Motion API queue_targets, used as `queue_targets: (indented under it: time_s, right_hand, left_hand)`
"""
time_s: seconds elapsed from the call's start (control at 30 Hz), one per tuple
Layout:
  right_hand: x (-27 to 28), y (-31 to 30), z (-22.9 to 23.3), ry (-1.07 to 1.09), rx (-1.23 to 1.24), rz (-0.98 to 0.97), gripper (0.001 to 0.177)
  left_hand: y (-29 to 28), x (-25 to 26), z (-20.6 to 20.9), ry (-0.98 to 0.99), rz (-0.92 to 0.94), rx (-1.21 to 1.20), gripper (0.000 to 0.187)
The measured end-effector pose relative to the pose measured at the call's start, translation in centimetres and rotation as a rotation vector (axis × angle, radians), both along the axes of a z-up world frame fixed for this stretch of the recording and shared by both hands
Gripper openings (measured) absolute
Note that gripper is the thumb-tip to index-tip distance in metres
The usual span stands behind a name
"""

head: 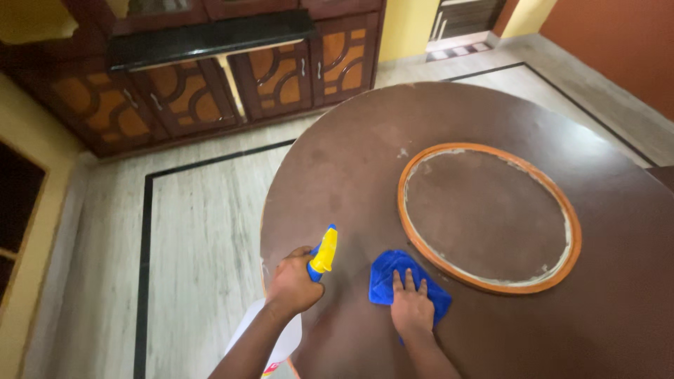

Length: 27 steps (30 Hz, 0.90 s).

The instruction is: The person sprays a cleaning solution onto a round wooden table and wipes the surface with a blue cloth. They move around the table, cleaning different sections in a circular motion.

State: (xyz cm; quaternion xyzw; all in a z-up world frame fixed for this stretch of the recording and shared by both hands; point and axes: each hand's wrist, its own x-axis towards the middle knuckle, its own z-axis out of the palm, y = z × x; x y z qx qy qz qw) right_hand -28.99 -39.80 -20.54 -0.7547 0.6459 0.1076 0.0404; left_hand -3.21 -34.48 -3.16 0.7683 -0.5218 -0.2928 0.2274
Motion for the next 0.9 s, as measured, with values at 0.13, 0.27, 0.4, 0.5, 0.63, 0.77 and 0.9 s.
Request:
queue_targets:
  time_s: [0.13,0.27,0.4,0.5,0.63,0.77,0.9]
  right_hand:
    - [0.1,-0.2,0.1,-0.011,0.008,-0.022,0.062]
    - [0.2,-0.5,-0.6,-0.010,0.018,-0.042,0.064]
    - [0.3,-0.6,-0.9,0.023,0.017,-0.041,0.063]
    - [0.6,-1.2,-0.2,0.007,0.097,-0.106,0.064]
    - [1.0,-1.7,0.8,0.021,0.059,-0.093,0.065]
    - [0.9,-2.6,2.1,0.017,0.058,-0.106,0.065]
    - [1.1,-3.8,3.7,0.052,0.072,-0.097,0.069]
  left_hand:
    - [-1.7,0.3,1.0,0.001,0.016,-0.093,0.051]
    - [-2.3,1.2,2.0,-0.032,-0.055,-0.116,0.050]
    - [-1.9,2.1,2.7,-0.016,-0.077,-0.088,0.050]
    - [-1.3,2.8,3.0,-0.003,-0.090,-0.073,0.050]
    - [-0.2,4.2,2.9,-0.005,-0.126,-0.087,0.049]
    - [0.6,5.1,2.8,-0.012,-0.154,-0.055,0.044]
    - [1.6,5.9,2.9,0.002,-0.156,-0.006,0.048]
